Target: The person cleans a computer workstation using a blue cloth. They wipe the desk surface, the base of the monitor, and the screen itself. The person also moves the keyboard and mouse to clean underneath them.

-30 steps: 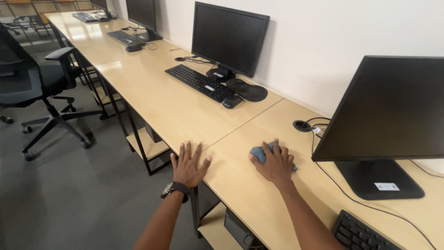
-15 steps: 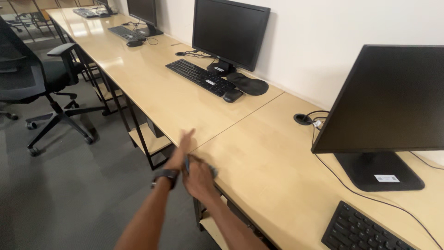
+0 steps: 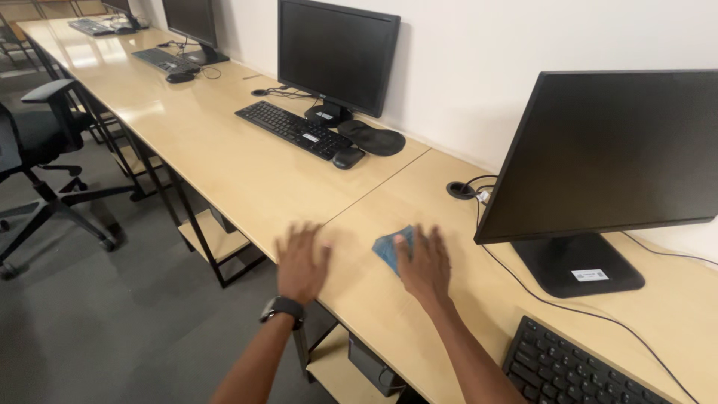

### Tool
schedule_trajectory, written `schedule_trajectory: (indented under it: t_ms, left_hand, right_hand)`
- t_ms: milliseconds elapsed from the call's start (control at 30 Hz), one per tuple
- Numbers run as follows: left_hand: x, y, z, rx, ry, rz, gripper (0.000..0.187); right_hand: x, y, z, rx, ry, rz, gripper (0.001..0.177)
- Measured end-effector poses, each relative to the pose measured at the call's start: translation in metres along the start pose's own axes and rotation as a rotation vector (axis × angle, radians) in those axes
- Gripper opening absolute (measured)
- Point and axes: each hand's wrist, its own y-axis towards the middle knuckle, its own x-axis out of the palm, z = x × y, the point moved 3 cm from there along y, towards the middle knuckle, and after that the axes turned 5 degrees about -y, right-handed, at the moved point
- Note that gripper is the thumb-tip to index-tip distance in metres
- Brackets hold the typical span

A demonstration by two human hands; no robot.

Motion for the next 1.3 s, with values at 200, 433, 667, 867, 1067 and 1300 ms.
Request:
schedule_trajectory:
  t_ms: [200, 433, 667, 867, 1067, 1300]
  left_hand:
    - [0.026, -0.009, 0.073, 0.196, -0.108, -0.187, 0.051]
    - [0.081, -0.004, 0.094, 0.174, 0.329, -0.436, 0.078]
    - [0.072, 0.018, 0.072, 0.131, 0.156, -0.332, 0.075]
    - [-0.027, 0.028, 0.052, -0.338, 0.430, -0.498, 0.073]
    - [-0.070, 0.014, -0.080, -0.840, -0.093, -0.035, 0.054]
    - [-0.031, 0.028, -0.135, -0.334, 0.077, 0.301, 0.050]
  right_hand:
    - [0.027, 0.005, -0.010, -0.240, 0.336, 0.068, 0.054]
    - [-0.001, -0.013, -0.026, -0.108, 0.385, 0.309, 0.044]
    - [-0.040, -0.029, -0.056, -0.285, 0.403, 0.258, 0.036]
    - [-0.039, -0.029, -0.055, -0.252, 0.378, 0.218, 0.038]
    - [-0.032, -0.031, -0.049, -0.199, 0.384, 0.219, 0.036]
    - [-0.041, -0.035, -0.054, -0.187, 0.407, 0.258, 0.035]
